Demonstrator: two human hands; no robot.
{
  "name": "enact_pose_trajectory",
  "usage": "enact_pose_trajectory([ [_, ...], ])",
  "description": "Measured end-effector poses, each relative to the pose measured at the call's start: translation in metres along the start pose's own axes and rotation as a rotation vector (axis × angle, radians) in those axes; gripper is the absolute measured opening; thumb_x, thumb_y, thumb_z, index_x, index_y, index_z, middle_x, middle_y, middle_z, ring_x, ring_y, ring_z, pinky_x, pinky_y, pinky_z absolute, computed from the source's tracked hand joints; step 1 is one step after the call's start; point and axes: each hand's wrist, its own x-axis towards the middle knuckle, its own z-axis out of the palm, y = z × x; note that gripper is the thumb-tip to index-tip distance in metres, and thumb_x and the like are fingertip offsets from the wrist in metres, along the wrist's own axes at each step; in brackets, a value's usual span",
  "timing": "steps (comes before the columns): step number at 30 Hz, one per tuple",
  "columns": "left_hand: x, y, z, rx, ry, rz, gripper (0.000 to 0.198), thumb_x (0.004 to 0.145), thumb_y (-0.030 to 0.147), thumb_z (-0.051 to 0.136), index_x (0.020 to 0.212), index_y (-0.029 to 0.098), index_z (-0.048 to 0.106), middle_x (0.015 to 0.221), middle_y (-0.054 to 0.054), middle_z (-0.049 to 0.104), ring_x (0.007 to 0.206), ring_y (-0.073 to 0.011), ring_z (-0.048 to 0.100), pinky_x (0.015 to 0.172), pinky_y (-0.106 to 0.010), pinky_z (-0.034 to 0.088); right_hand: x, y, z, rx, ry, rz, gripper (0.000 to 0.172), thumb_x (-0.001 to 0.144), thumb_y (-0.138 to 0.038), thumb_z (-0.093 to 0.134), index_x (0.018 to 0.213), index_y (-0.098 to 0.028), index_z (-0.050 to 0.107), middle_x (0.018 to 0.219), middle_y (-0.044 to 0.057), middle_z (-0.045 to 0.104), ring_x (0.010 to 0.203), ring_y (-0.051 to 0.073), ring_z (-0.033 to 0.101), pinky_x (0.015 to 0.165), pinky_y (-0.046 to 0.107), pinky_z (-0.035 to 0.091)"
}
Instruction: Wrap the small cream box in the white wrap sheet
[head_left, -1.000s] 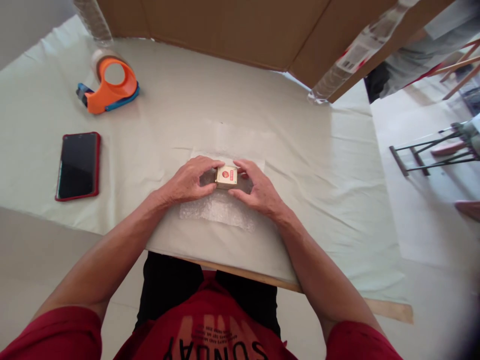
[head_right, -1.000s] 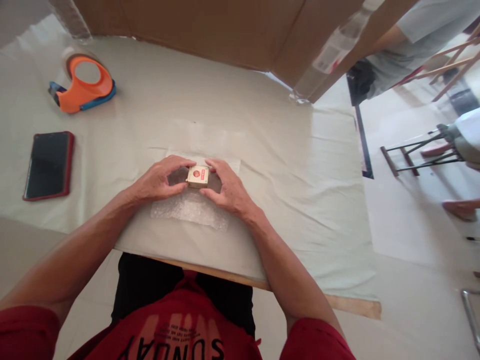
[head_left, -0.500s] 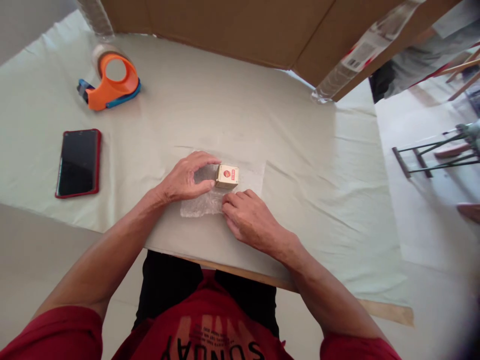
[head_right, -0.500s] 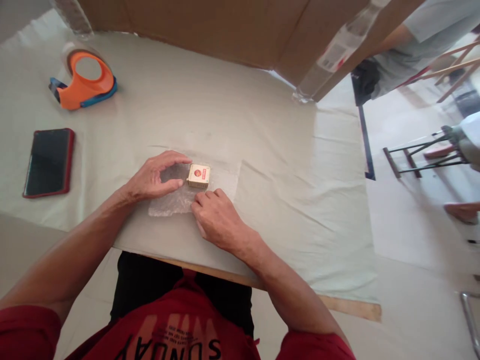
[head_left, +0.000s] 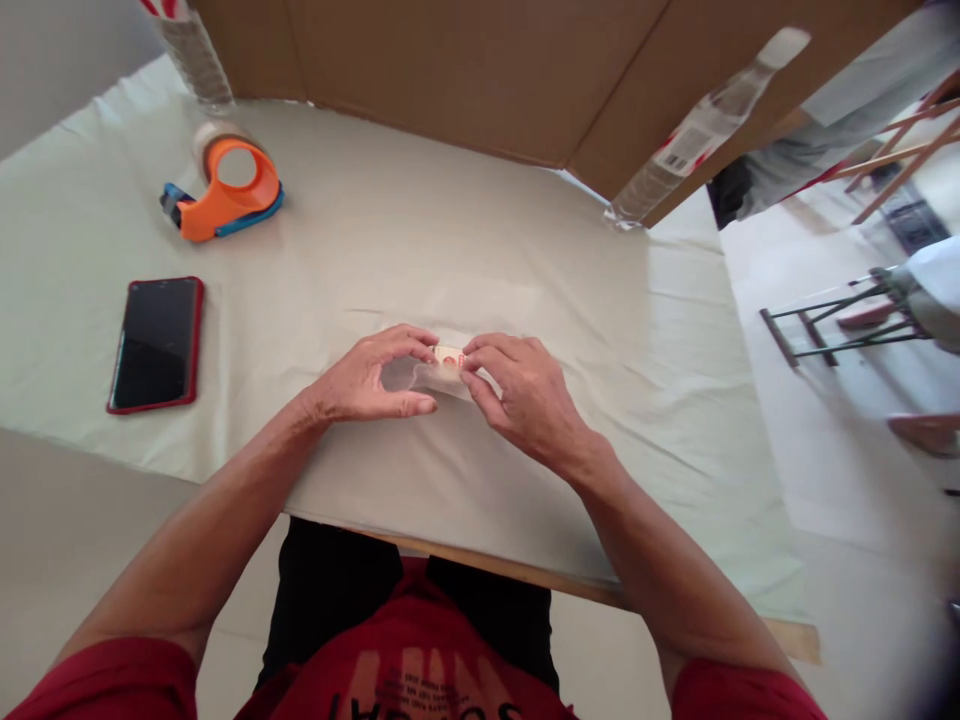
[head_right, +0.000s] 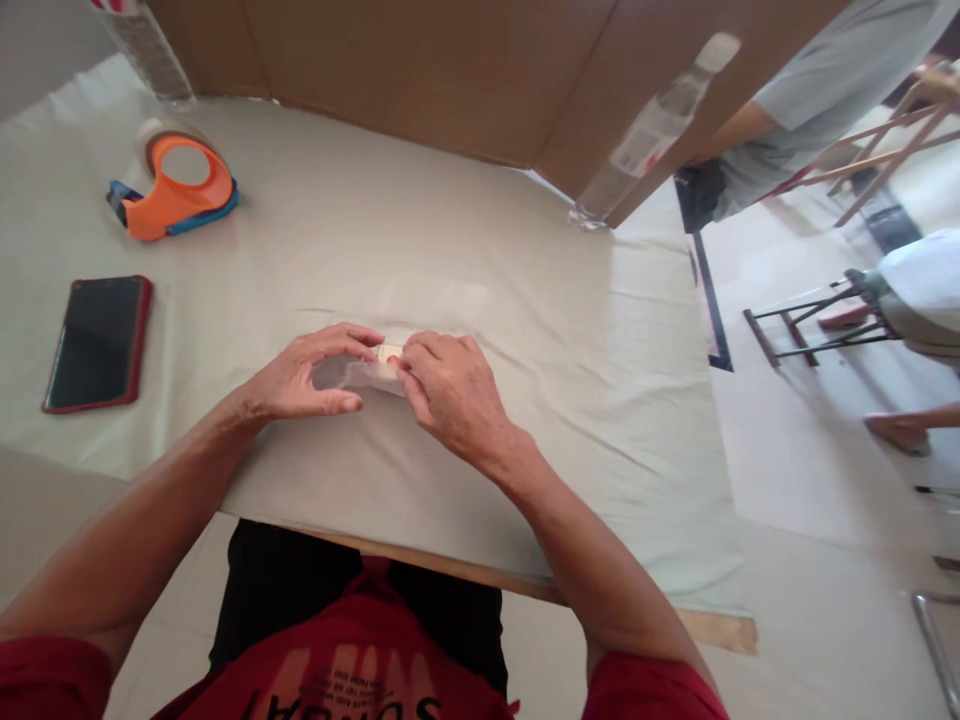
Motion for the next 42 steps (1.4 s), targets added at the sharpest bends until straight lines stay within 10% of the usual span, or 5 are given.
enact_pose_trajectory([
  [14, 0.006, 0.006, 0.018, -0.142, 0.154, -0.233, 0.016, 0.081, 0.03, 0.065, 0.074, 0.017, 0.067, 0.102, -0.009, 0.076, 0.094, -0.0196, 0.07, 0.079, -0.028, 0.05, 0.013, 0.018, 0.024, 0.53, -0.021, 0.283, 0.014, 0.091, -0.028, 0.057, 0.082, -0.02, 0.064, 0.081, 0.0, 0.07, 0.074, 0.014, 0.061, 0.071, 0.026, 0.043],
  [38, 0.008, 0.007, 0.018, -0.167, 0.128, -0.249, 0.019, 0.078, 0.032, 0.066, 0.067, 0.017, 0.063, 0.085, -0.005, 0.072, 0.076, -0.0151, 0.064, 0.069, -0.026, 0.047, 0.011, 0.026, 0.026, 0.606, -0.069, 0.354, 0.015, 0.083, -0.032, 0.063, 0.077, -0.019, 0.062, 0.072, 0.0, 0.067, 0.066, 0.014, 0.057, 0.064, 0.027, 0.044],
  [42, 0.008, 0.007, 0.018, -0.179, 0.116, -0.264, 0.019, 0.078, 0.03, 0.066, 0.066, 0.016, 0.062, 0.084, -0.005, 0.07, 0.075, -0.014, 0.062, 0.068, -0.025, 0.045, 0.008, 0.026, 0.012, 0.47, 0.079, 0.305, 0.011, 0.087, -0.027, 0.061, 0.079, -0.019, 0.062, 0.075, 0.001, 0.067, 0.069, 0.015, 0.058, 0.068, 0.029, 0.045],
])
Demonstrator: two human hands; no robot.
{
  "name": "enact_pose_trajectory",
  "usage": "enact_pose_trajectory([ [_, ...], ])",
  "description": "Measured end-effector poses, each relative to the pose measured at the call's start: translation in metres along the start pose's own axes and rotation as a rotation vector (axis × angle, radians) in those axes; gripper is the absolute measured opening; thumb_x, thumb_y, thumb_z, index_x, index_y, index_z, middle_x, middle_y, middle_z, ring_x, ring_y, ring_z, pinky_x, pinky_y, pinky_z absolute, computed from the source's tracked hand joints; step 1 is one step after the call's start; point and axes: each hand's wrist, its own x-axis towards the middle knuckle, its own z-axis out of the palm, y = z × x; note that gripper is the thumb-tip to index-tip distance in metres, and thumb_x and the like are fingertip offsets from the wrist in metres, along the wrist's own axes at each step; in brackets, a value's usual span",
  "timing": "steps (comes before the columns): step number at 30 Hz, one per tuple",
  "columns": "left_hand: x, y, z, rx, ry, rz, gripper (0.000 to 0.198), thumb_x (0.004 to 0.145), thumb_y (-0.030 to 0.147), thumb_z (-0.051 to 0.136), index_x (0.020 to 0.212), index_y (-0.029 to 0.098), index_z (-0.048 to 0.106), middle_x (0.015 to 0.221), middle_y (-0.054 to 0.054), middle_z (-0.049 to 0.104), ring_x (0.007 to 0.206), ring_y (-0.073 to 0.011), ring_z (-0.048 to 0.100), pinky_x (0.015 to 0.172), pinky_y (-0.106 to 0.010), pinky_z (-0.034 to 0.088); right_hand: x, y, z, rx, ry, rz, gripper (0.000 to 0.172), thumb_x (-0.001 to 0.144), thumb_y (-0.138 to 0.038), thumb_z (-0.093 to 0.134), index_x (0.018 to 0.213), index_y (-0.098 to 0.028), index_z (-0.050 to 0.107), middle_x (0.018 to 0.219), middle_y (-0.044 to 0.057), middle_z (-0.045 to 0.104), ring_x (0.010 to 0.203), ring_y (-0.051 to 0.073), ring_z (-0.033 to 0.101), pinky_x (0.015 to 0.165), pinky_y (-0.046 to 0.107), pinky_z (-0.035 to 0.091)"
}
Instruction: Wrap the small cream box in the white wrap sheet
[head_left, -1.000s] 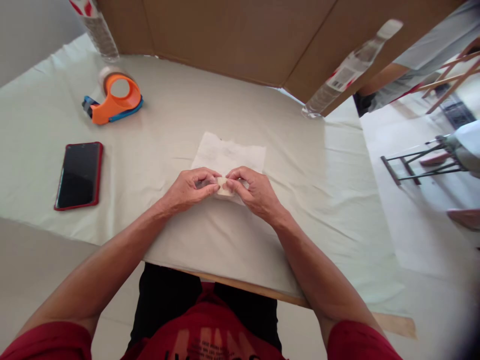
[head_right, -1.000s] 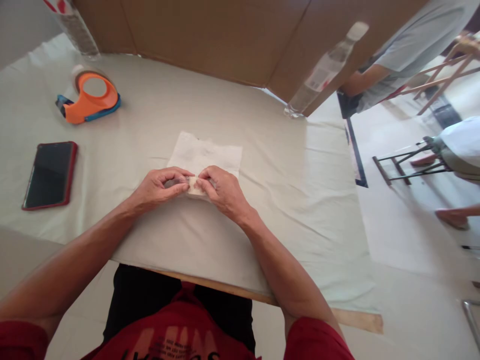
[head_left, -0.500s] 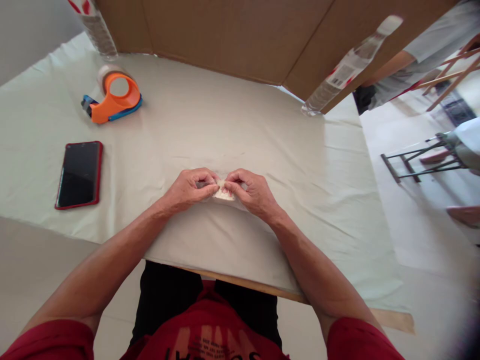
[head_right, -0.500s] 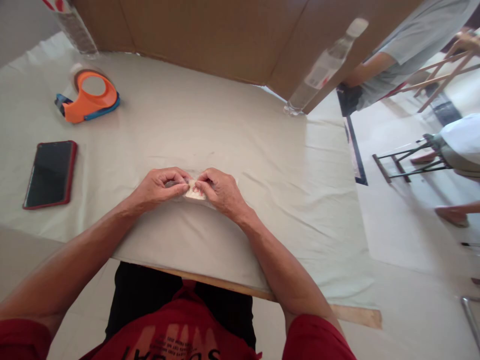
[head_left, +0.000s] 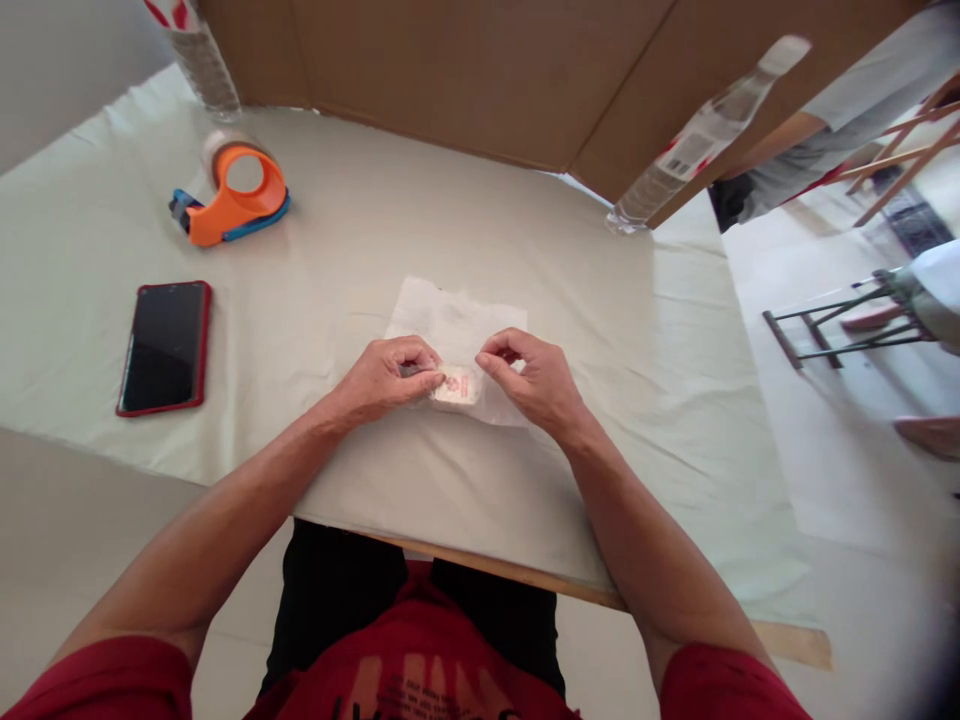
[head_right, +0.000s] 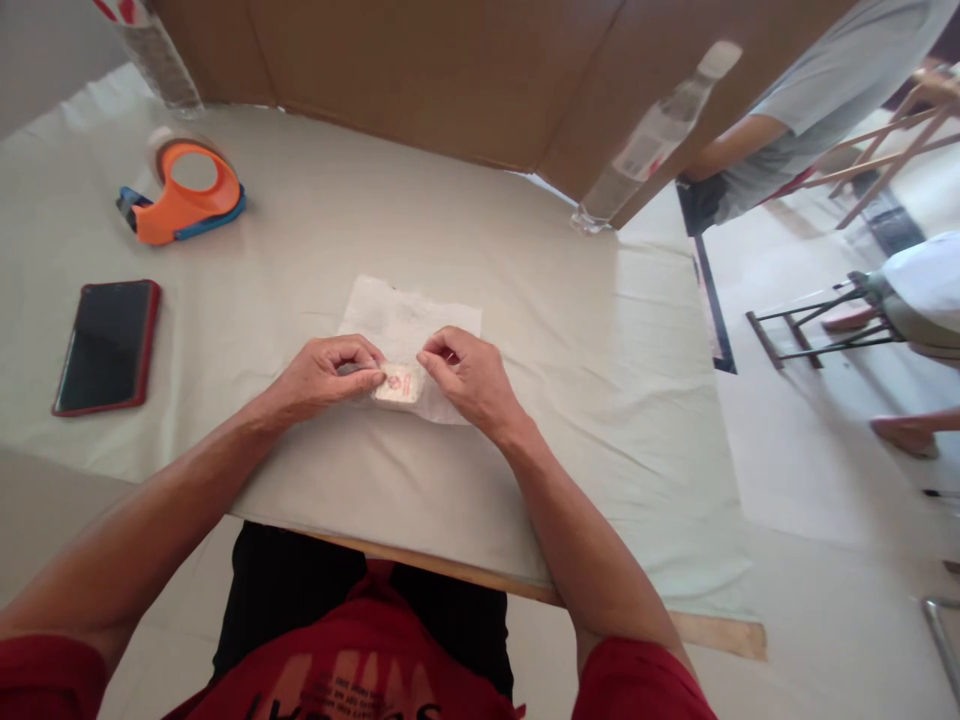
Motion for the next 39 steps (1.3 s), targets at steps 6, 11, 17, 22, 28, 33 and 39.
enact_pose_trajectory([
  [6, 0.0, 0.0, 0.001, 0.014, 0.01, -0.009, 0.019, 0.077, 0.032, 0.065, 0.066, 0.016, 0.062, 0.081, -0.004, 0.07, 0.073, -0.014, 0.061, 0.067, -0.025, 0.046, -0.017, -0.036, -0.004, -0.244, -0.066, -0.296, 0.014, 0.095, -0.024, 0.055, 0.086, -0.02, 0.066, 0.088, 0.006, 0.072, 0.082, 0.018, 0.062, 0.078, 0.033, 0.047],
  [11, 0.0, 0.0, 0.001, 0.032, 0.028, 0.024, 0.019, 0.077, 0.03, 0.064, 0.064, 0.017, 0.06, 0.08, -0.004, 0.07, 0.073, -0.0138, 0.062, 0.068, -0.025, 0.047, -0.024, -0.042, 0.002, -0.457, -0.267, -0.363, 0.016, 0.097, -0.021, 0.052, 0.093, -0.017, 0.068, 0.092, 0.01, 0.072, 0.085, 0.021, 0.061, 0.079, 0.036, 0.045],
  [17, 0.0, 0.001, 0.002, 0.032, 0.021, -0.011, 0.021, 0.077, 0.033, 0.064, 0.065, 0.017, 0.061, 0.082, -0.004, 0.071, 0.075, -0.0145, 0.063, 0.068, -0.026, 0.048, -0.022, -0.036, 0.001, -0.467, -0.287, -0.283, 0.011, 0.095, -0.017, 0.055, 0.098, -0.017, 0.066, 0.1, 0.011, 0.069, 0.092, 0.023, 0.059, 0.078, 0.035, 0.046],
  [22, 0.001, -0.001, 0.001, -0.012, 0.004, -0.058, 0.022, 0.076, 0.036, 0.066, 0.066, 0.016, 0.062, 0.08, -0.004, 0.07, 0.072, -0.0138, 0.061, 0.063, -0.024, 0.046, -0.021, -0.038, 0.009, -0.511, -0.274, -0.286, 0.008, 0.094, -0.021, 0.06, 0.098, -0.017, 0.065, 0.1, 0.011, 0.067, 0.09, 0.022, 0.056, 0.076, 0.033, 0.044],
  [28, -0.002, 0.007, -0.016, -0.065, -0.078, -0.201, 0.028, 0.078, 0.041, 0.069, 0.09, 0.016, 0.068, 0.08, -0.003, 0.07, 0.07, -0.0148, 0.064, 0.061, -0.025, 0.049, -0.02, -0.036, 0.011, -0.547, -0.283, -0.31, 0.011, 0.095, -0.024, 0.059, 0.099, -0.017, 0.066, 0.1, 0.01, 0.067, 0.089, 0.022, 0.053, 0.074, 0.033, 0.041],
  [33, -0.015, 0.024, -0.035, 0.103, -0.089, -0.241, 0.047, 0.074, 0.04, 0.071, 0.115, 0.017, 0.065, 0.098, -0.008, 0.072, 0.088, -0.021, 0.069, 0.075, -0.033, 0.055, -0.019, -0.036, 0.013, -0.589, -0.291, -0.329, 0.015, 0.094, -0.025, 0.06, 0.106, -0.017, 0.066, 0.103, 0.012, 0.066, 0.087, 0.022, 0.051, 0.072, 0.033, 0.037],
  [39, -0.031, 0.028, -0.036, 0.417, -0.094, -0.17, 0.059, 0.07, 0.041, 0.072, 0.125, 0.021, 0.062, 0.098, -0.006, 0.07, 0.084, -0.0208, 0.065, 0.073, -0.032, 0.053, -0.019, -0.039, 0.017, -0.651, -0.283, -0.332, 0.015, 0.095, -0.026, 0.06, 0.106, -0.017, 0.066, 0.101, 0.012, 0.065, 0.088, 0.023, 0.05, 0.07, 0.034, 0.033],
])
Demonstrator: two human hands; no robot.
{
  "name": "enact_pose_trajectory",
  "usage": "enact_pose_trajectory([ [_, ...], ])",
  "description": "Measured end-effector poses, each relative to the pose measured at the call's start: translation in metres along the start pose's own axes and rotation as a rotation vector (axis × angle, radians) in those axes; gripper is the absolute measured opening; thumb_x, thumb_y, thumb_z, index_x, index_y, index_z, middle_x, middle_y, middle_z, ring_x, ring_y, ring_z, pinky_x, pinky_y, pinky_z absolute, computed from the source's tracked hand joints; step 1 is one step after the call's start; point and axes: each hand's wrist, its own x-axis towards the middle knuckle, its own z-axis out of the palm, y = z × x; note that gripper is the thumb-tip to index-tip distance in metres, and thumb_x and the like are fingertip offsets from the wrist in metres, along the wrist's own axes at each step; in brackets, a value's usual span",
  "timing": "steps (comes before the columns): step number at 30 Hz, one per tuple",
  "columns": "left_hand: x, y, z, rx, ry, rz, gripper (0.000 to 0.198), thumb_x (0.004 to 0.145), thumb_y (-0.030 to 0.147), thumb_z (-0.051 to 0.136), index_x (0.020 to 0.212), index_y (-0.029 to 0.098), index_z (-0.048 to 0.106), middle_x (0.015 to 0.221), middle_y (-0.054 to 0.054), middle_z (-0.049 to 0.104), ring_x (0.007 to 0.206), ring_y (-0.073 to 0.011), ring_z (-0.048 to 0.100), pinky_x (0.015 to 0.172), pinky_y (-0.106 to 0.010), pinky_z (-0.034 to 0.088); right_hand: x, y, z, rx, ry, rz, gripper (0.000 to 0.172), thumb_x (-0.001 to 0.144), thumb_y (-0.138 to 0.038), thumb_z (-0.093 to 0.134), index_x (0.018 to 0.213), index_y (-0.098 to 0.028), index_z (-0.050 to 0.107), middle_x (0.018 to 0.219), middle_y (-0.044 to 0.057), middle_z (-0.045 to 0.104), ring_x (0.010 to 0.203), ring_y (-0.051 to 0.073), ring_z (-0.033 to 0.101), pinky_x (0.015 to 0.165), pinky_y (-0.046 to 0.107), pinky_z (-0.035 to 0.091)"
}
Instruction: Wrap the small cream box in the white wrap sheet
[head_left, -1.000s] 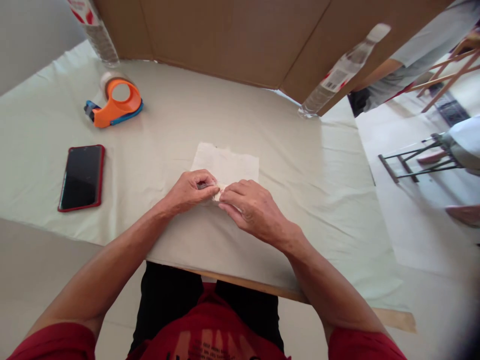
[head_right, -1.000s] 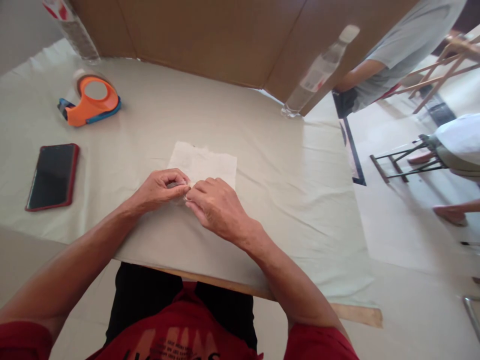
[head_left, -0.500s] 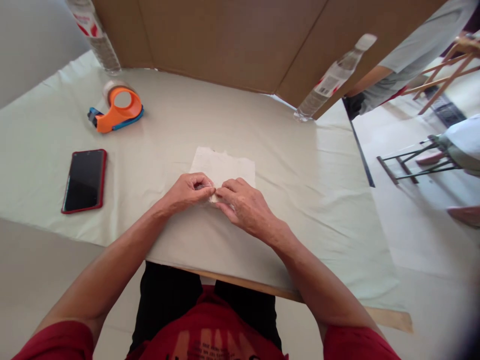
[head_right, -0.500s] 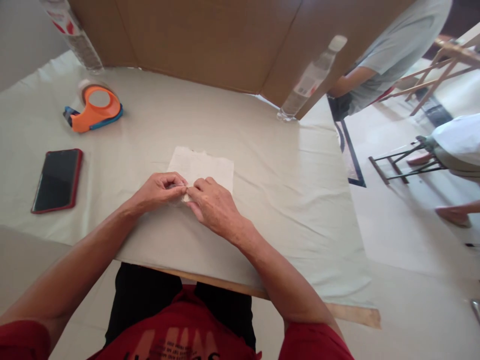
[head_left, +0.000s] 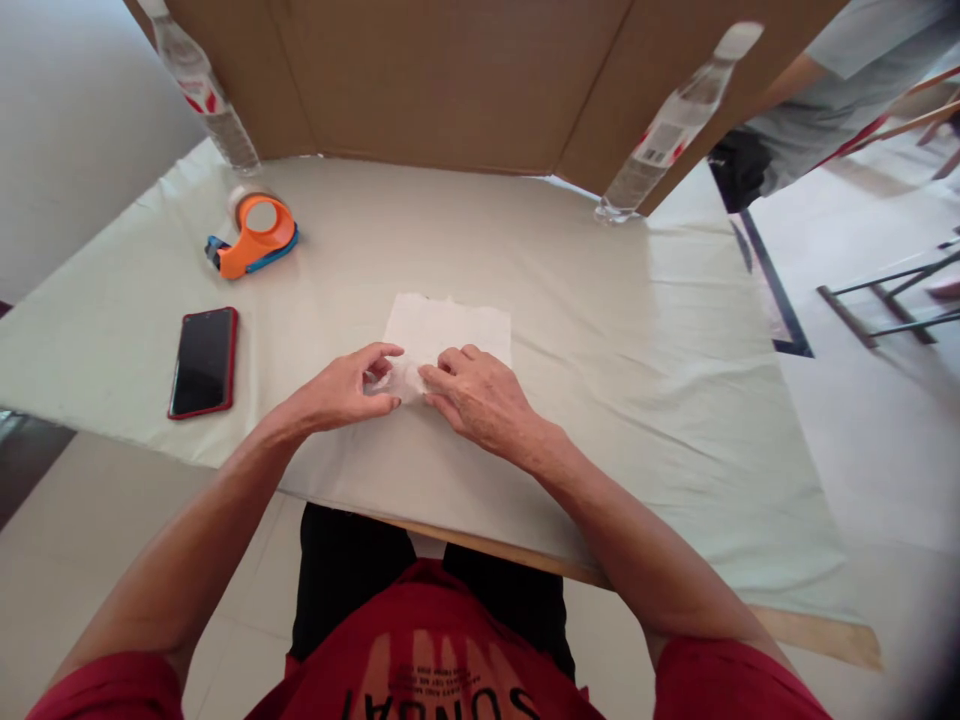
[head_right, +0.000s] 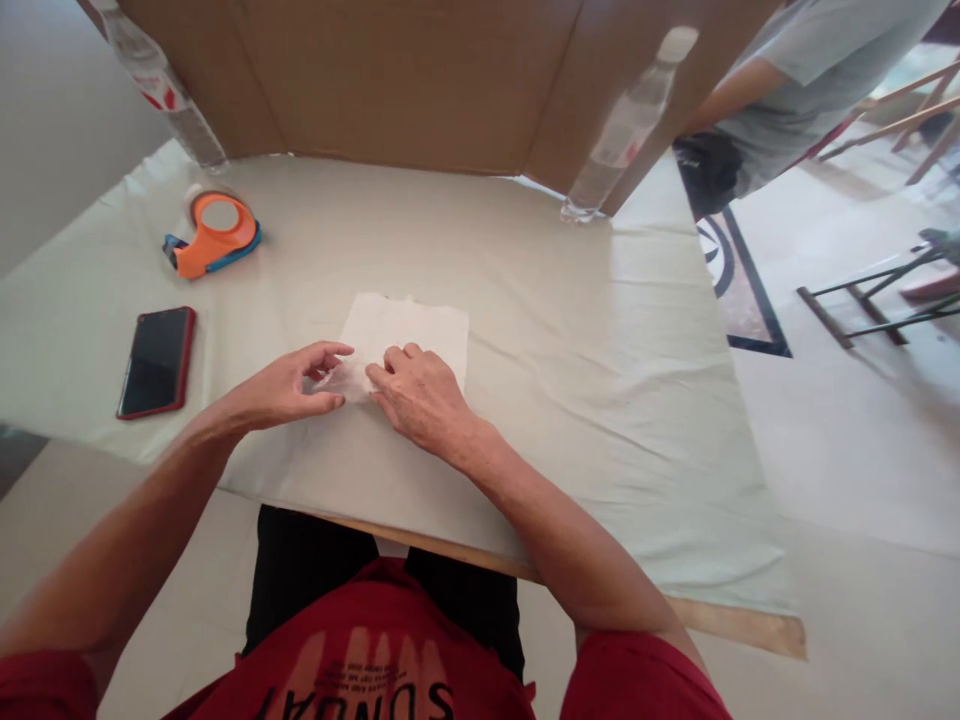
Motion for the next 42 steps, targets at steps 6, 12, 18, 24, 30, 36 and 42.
enact_pose_trajectory([
  [6, 0.003, 0.001, 0.007, 0.055, 0.134, -0.126, 0.029, 0.079, 0.047, 0.059, 0.076, 0.018, 0.064, 0.071, 0.0, 0.059, 0.063, -0.0147, 0.051, 0.06, -0.028, 0.042, 0.003, -0.005, -0.001, -0.044, -0.021, -0.004, 0.019, 0.095, -0.025, 0.056, 0.107, -0.016, 0.066, 0.103, 0.014, 0.064, 0.092, 0.025, 0.05, 0.071, 0.036, 0.031],
  [12, 0.007, 0.003, 0.004, 0.096, 0.143, -0.282, 0.027, 0.074, 0.04, 0.062, 0.059, 0.018, 0.055, 0.062, 0.0, 0.055, 0.058, -0.014, 0.05, 0.054, -0.026, 0.036, 0.007, -0.005, 0.003, -0.048, -0.019, -0.018, 0.02, 0.094, -0.025, 0.054, 0.102, -0.015, 0.069, 0.101, 0.017, 0.063, 0.094, 0.029, 0.05, 0.069, 0.037, 0.032],
  [18, 0.007, 0.018, -0.001, -0.17, 0.086, -0.631, 0.033, 0.069, 0.032, 0.075, 0.092, 0.019, 0.055, 0.065, 0.001, 0.063, 0.053, -0.0162, 0.061, 0.047, -0.024, 0.041, 0.01, -0.005, 0.007, -0.039, -0.028, -0.013, 0.024, 0.093, -0.027, 0.053, 0.105, -0.015, 0.071, 0.105, 0.018, 0.062, 0.099, 0.029, 0.05, 0.07, 0.036, 0.032],
  [24, 0.014, 0.026, 0.005, -0.314, 0.109, -0.744, 0.026, 0.073, 0.031, 0.078, 0.082, 0.016, 0.058, 0.059, 0.002, 0.061, 0.046, -0.0115, 0.056, 0.045, -0.023, 0.039, 0.011, -0.006, 0.007, -0.042, -0.023, -0.011, 0.027, 0.093, -0.028, 0.052, 0.108, -0.015, 0.071, 0.107, 0.018, 0.062, 0.102, 0.03, 0.051, 0.071, 0.036, 0.032],
  [30, 0.019, 0.026, 0.021, -0.341, 0.171, -0.646, 0.013, 0.072, 0.022, 0.072, 0.071, 0.015, 0.061, 0.059, 0.002, 0.06, 0.048, -0.0093, 0.051, 0.045, -0.021, 0.038, 0.012, -0.006, 0.01, -0.049, 0.001, -0.024, 0.027, 0.093, -0.029, 0.054, 0.108, -0.016, 0.071, 0.109, 0.019, 0.063, 0.102, 0.031, 0.052, 0.073, 0.037, 0.032],
  [36, 0.022, 0.039, 0.027, -0.36, 0.246, -0.527, 0.017, 0.068, 0.018, 0.07, 0.066, 0.017, 0.054, 0.058, 0.005, 0.054, 0.052, -0.009, 0.051, 0.044, -0.018, 0.038, 0.011, -0.006, 0.016, -0.065, 0.081, -0.021, 0.027, 0.091, -0.027, 0.054, 0.113, -0.014, 0.064, 0.107, 0.016, 0.065, 0.1, 0.03, 0.053, 0.078, 0.039, 0.031],
  [42, 0.029, 0.052, 0.034, -0.391, 0.246, -0.504, 0.017, 0.067, 0.021, 0.069, 0.064, 0.017, 0.052, 0.056, 0.003, 0.055, 0.05, -0.0102, 0.052, 0.043, -0.02, 0.039, 0.012, -0.007, 0.018, -0.029, 0.113, 0.028, 0.056, 0.089, -0.026, 0.055, 0.138, -0.004, 0.042, 0.108, 0.018, 0.069, 0.1, 0.031, 0.056, 0.081, 0.04, 0.031],
])
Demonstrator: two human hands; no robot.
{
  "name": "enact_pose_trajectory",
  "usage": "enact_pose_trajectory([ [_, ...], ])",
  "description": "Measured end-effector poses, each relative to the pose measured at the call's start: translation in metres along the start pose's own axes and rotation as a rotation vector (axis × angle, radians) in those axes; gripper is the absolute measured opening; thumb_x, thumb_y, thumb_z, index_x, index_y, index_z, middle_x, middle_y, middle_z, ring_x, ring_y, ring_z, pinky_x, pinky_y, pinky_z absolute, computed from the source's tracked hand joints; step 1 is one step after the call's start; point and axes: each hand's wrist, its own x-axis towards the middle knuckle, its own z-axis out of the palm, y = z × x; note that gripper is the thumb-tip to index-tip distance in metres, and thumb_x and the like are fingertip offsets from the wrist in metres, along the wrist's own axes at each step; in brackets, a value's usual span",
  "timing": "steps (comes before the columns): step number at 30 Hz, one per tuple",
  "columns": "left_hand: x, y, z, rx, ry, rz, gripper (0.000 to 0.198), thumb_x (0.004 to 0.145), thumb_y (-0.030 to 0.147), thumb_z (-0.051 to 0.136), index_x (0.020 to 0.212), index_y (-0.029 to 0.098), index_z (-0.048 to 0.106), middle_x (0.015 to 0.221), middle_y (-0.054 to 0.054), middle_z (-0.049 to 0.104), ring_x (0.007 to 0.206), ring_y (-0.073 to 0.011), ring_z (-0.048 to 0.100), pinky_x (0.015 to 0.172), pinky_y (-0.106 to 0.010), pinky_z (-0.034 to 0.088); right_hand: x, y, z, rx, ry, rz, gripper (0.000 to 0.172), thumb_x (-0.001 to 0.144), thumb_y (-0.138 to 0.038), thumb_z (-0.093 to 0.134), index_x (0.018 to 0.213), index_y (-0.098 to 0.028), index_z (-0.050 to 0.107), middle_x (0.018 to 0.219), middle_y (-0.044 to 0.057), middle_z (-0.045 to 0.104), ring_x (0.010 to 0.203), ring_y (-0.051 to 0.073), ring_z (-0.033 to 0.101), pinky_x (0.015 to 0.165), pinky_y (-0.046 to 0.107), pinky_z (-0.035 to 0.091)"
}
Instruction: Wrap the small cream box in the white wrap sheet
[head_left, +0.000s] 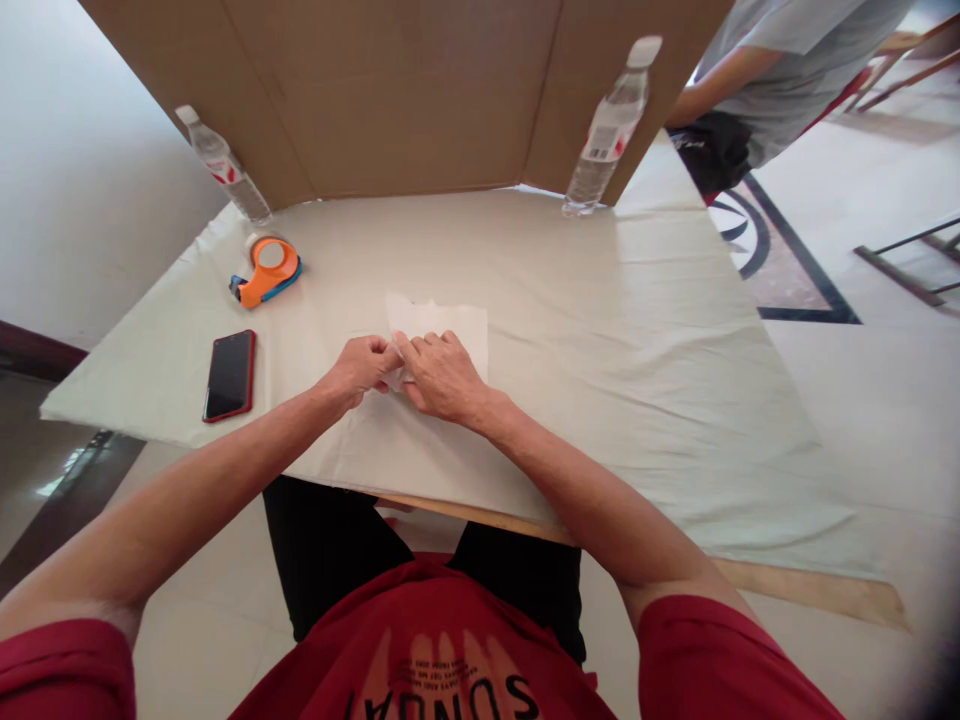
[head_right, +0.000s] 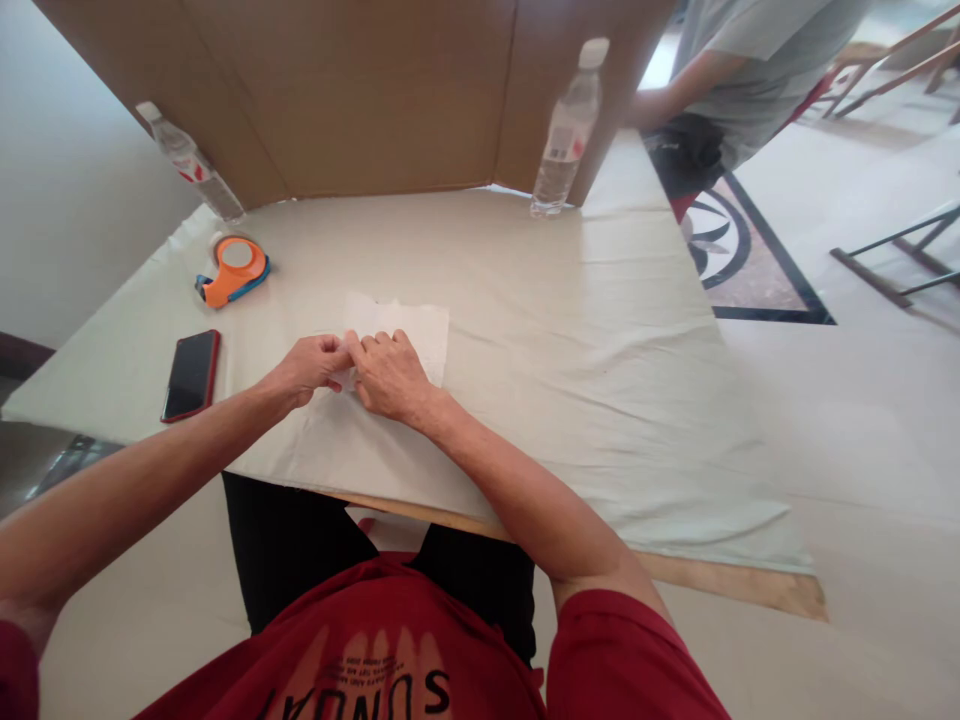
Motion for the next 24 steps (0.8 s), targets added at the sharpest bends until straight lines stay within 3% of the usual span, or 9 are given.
enact_pose_trajectory([
  [4, -0.004, 0.003, -0.001, -0.05, -0.113, 0.048, 0.006, 0.064, 0.02, 0.062, 0.067, 0.015, 0.06, 0.059, 0.001, 0.058, 0.053, -0.0107, 0.053, 0.049, -0.023, 0.046, 0.0, 0.004, -0.003, 0.068, -0.031, 0.034, 0.061, 0.085, -0.025, 0.057, 0.14, -0.004, 0.039, 0.109, 0.018, 0.07, 0.1, 0.031, 0.059, 0.083, 0.04, 0.033],
  [8, -0.008, 0.005, -0.013, -0.073, -0.256, 0.071, 0.027, 0.058, 0.017, 0.058, 0.081, 0.013, 0.07, 0.075, -0.003, 0.067, 0.066, -0.0143, 0.062, 0.066, -0.03, 0.056, -0.001, 0.014, -0.019, 0.188, -0.129, 0.027, 0.054, 0.081, -0.021, 0.057, 0.132, -0.008, 0.047, 0.109, 0.016, 0.071, 0.098, 0.031, 0.061, 0.082, 0.039, 0.036],
  [10, -0.008, 0.002, -0.015, 0.023, -0.274, 0.14, 0.029, 0.061, 0.018, 0.057, 0.085, 0.014, 0.072, 0.078, -0.003, 0.068, 0.067, -0.0154, 0.063, 0.07, -0.033, 0.057, -0.003, 0.021, -0.028, 0.299, -0.17, -0.005, 0.049, 0.082, -0.021, 0.057, 0.13, -0.013, 0.051, 0.11, 0.012, 0.072, 0.098, 0.029, 0.062, 0.085, 0.039, 0.038],
  [13, -0.005, -0.007, -0.012, 0.35, -0.168, 0.409, 0.021, 0.073, 0.026, 0.059, 0.084, 0.016, 0.073, 0.074, -0.003, 0.065, 0.068, -0.0166, 0.06, 0.07, -0.033, 0.054, -0.011, 0.037, -0.039, 0.426, -0.106, 0.054, 0.048, 0.087, -0.025, 0.056, 0.133, -0.016, 0.053, 0.119, 0.01, 0.07, 0.103, 0.025, 0.063, 0.09, 0.038, 0.041],
  [16, 0.0, -0.02, -0.004, 0.587, 0.008, 0.73, 0.017, 0.08, 0.029, 0.061, 0.084, 0.017, 0.072, 0.091, -0.008, 0.067, 0.083, -0.0203, 0.062, 0.075, -0.033, 0.053, -0.027, 0.056, -0.045, 0.428, -0.037, 0.305, 0.047, 0.087, -0.025, 0.057, 0.133, -0.013, 0.056, 0.121, 0.011, 0.07, 0.1, 0.023, 0.065, 0.087, 0.033, 0.044],
  [18, 0.003, -0.029, 0.001, 0.616, 0.055, 0.878, 0.014, 0.084, 0.024, 0.058, 0.086, 0.017, 0.069, 0.102, -0.011, 0.067, 0.092, -0.0214, 0.062, 0.078, -0.033, 0.053, -0.042, 0.067, -0.046, 0.411, -0.097, 0.448, 0.042, 0.087, -0.026, 0.058, 0.127, -0.013, 0.061, 0.112, 0.009, 0.074, 0.093, 0.022, 0.067, 0.082, 0.032, 0.045],
  [21, 0.006, -0.039, 0.005, 0.606, 0.06, 0.983, 0.015, 0.085, 0.017, 0.053, 0.094, 0.017, 0.066, 0.098, -0.01, 0.067, 0.092, -0.0209, 0.062, 0.081, -0.033, 0.053, -0.065, 0.072, -0.042, 0.415, -0.201, 0.576, 0.036, 0.088, -0.03, 0.06, 0.119, -0.012, 0.066, 0.103, 0.009, 0.075, 0.09, 0.022, 0.068, 0.078, 0.03, 0.047],
  [24, 0.006, -0.046, 0.008, 0.577, 0.075, 1.011, 0.017, 0.084, 0.014, 0.053, 0.097, 0.017, 0.065, 0.096, -0.009, 0.066, 0.09, -0.0201, 0.061, 0.08, -0.032, 0.052, -0.077, 0.065, -0.031, 0.468, -0.194, 0.674, 0.04, 0.088, -0.034, 0.062, 0.12, -0.011, 0.065, 0.096, 0.009, 0.075, 0.083, 0.021, 0.069, 0.072, 0.029, 0.048],
])
